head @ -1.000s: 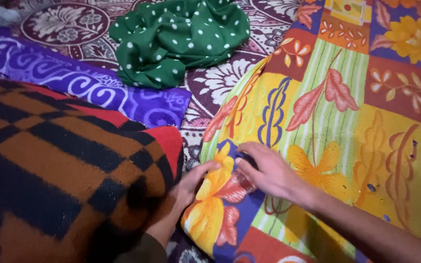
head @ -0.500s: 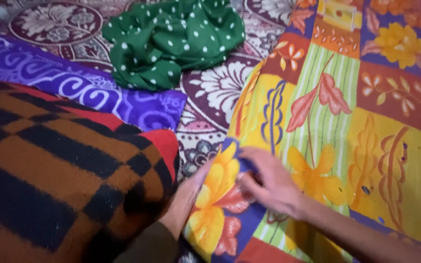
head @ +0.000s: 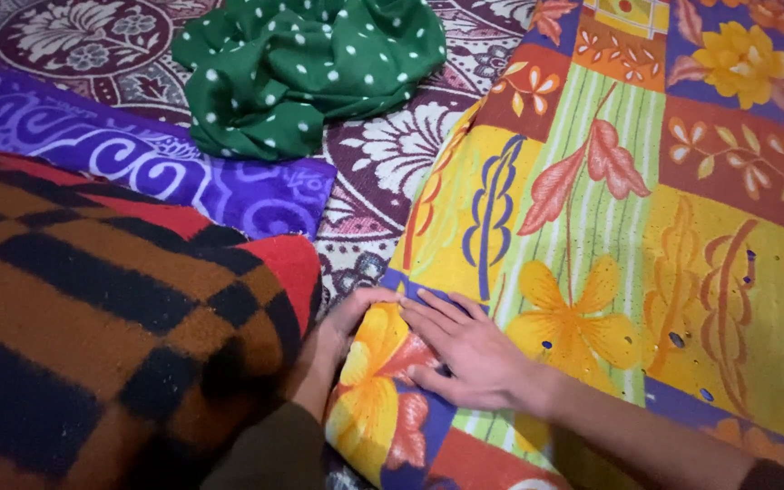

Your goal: Smoothing and tucking a patterned bedsheet onto a mattress.

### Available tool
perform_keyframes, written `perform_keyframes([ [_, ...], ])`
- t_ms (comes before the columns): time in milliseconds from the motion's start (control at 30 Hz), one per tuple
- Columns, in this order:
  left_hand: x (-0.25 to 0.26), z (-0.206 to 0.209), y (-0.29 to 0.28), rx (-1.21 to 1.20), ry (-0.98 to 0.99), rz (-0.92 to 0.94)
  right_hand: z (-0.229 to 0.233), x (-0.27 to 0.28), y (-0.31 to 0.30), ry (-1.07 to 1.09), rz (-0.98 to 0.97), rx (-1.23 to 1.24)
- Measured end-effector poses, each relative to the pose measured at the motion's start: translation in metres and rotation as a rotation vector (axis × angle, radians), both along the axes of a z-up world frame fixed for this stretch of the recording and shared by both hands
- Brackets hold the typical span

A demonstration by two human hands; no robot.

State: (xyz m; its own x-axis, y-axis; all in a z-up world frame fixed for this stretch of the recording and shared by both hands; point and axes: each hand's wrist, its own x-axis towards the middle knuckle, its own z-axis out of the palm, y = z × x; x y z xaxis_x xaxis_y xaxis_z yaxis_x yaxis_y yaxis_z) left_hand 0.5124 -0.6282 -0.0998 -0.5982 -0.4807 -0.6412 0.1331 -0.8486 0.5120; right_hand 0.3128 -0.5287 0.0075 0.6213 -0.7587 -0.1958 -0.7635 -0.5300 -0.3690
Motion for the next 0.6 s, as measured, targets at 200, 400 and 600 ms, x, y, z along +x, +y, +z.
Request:
perform_keyframes([
  [200, -0.028, 0.009, -0.033, -0.642, -0.612, 0.146, -0.006, -0.050, -0.039, -0.425, -0.141, -0.155],
  [400, -0.073, 0.051, -0.039, -0.839, -0.809, -0.071, -0.025, -0.097, -0.078, 0.196, -0.521, -0.177],
  [600, -0.072, -0.031, -0.082, -0.466, -0.634, 0.312, -0.025, -0.115, -0.107, 0.299, -0.534, -0.053],
])
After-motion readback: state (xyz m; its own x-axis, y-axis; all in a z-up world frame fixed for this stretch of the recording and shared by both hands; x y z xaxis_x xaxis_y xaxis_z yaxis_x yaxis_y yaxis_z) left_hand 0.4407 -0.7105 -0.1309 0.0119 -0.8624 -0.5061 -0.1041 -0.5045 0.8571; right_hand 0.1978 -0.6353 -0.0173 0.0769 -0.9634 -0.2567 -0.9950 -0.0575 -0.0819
